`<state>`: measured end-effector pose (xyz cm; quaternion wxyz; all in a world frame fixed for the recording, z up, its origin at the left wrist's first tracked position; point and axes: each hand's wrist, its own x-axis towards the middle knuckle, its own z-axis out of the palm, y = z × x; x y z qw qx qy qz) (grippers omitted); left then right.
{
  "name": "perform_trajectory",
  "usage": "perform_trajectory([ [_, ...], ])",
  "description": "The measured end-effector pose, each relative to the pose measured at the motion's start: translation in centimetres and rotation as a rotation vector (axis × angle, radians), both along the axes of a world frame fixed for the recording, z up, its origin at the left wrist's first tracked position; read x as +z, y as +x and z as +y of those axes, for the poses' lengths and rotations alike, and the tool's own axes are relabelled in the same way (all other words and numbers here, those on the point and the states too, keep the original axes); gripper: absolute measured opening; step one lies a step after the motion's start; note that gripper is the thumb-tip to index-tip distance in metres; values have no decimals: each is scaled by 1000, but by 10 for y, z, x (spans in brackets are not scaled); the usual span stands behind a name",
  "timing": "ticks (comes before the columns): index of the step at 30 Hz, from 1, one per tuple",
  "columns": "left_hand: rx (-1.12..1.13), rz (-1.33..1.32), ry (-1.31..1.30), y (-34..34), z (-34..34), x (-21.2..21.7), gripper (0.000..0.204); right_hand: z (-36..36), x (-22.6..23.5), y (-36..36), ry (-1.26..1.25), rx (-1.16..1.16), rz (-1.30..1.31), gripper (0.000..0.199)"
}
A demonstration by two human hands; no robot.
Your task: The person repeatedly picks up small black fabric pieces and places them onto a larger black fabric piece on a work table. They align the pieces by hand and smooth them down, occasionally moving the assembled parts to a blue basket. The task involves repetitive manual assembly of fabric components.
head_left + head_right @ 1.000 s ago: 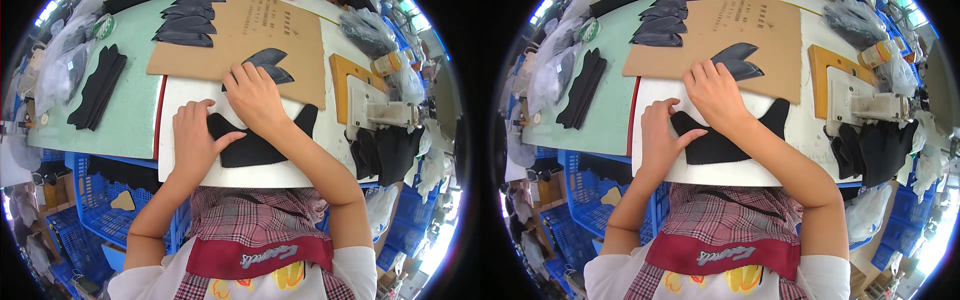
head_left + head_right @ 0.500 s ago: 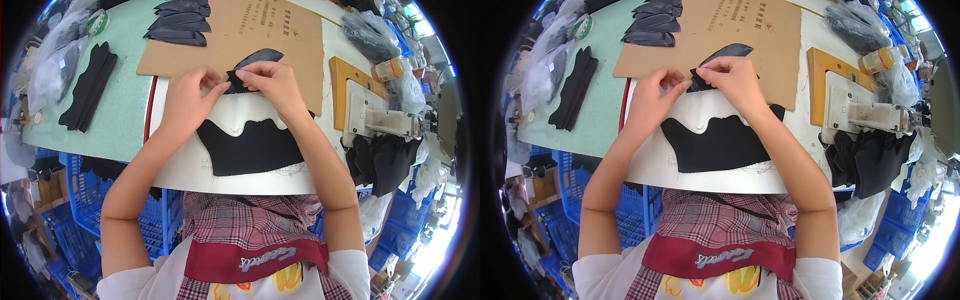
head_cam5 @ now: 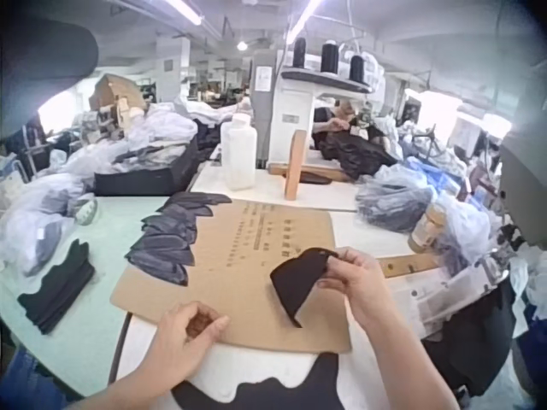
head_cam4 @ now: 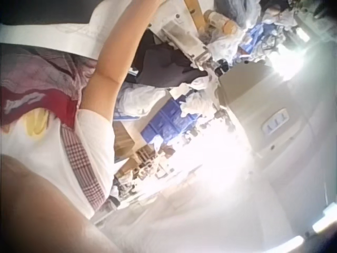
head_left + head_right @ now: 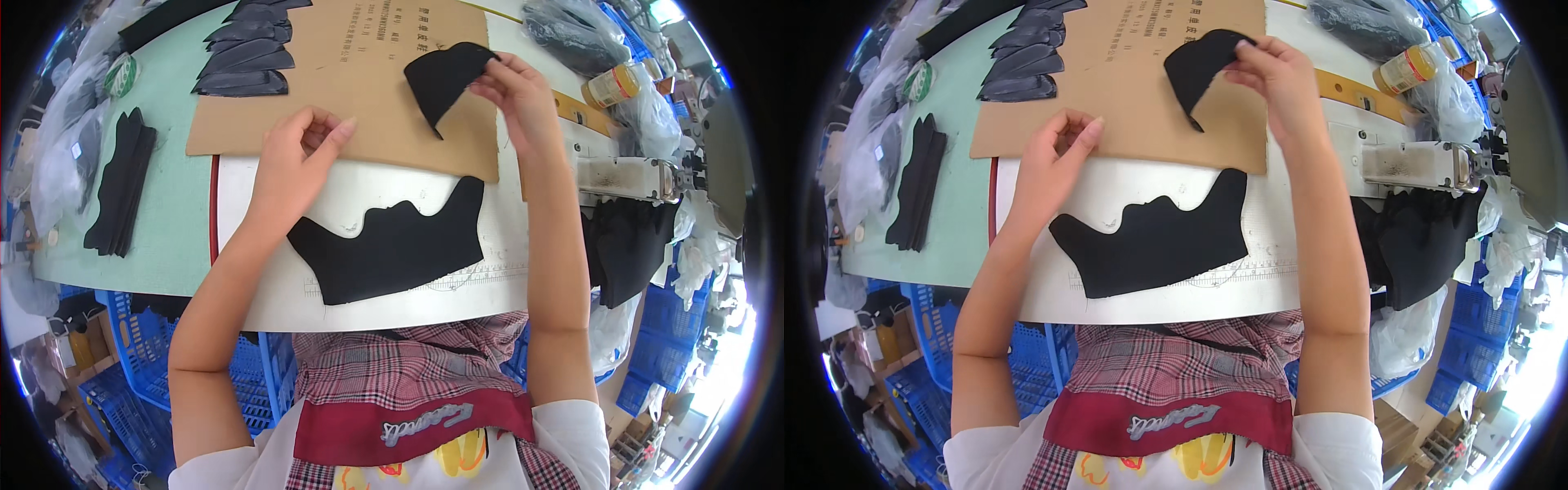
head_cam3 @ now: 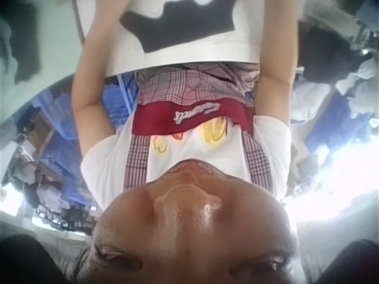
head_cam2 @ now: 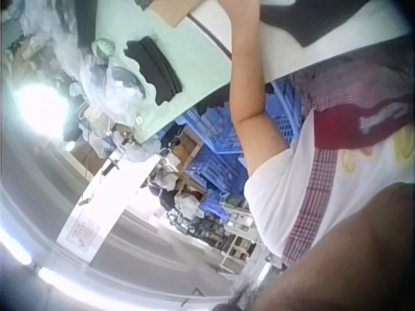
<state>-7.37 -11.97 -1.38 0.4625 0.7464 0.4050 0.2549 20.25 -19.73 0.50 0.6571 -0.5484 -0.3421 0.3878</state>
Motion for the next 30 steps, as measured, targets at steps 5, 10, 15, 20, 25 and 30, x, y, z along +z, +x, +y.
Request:
perform_trajectory([
  [5,-16,-225,-299,13,0,13,36,14,-7,-81,-161,193,75,27],
  [10,17,-224,-272,5,17,-1,31,25,-17,-104,-205,249,7,25],
  [15,11,-100,-171,1,19,2,14,26,-22,-100,-216,259,-10,26],
  [20,19,-88,-233,-6,25,3,13,23,-13,-89,-198,129,19,25],
  [25,74,-11,-94,-8,24,5,11,19,-17,-1,-8,-135,51,26],
  [30,167,10,171,-6,23,-6,10,-16,-3,41,110,-382,-38,23],
])
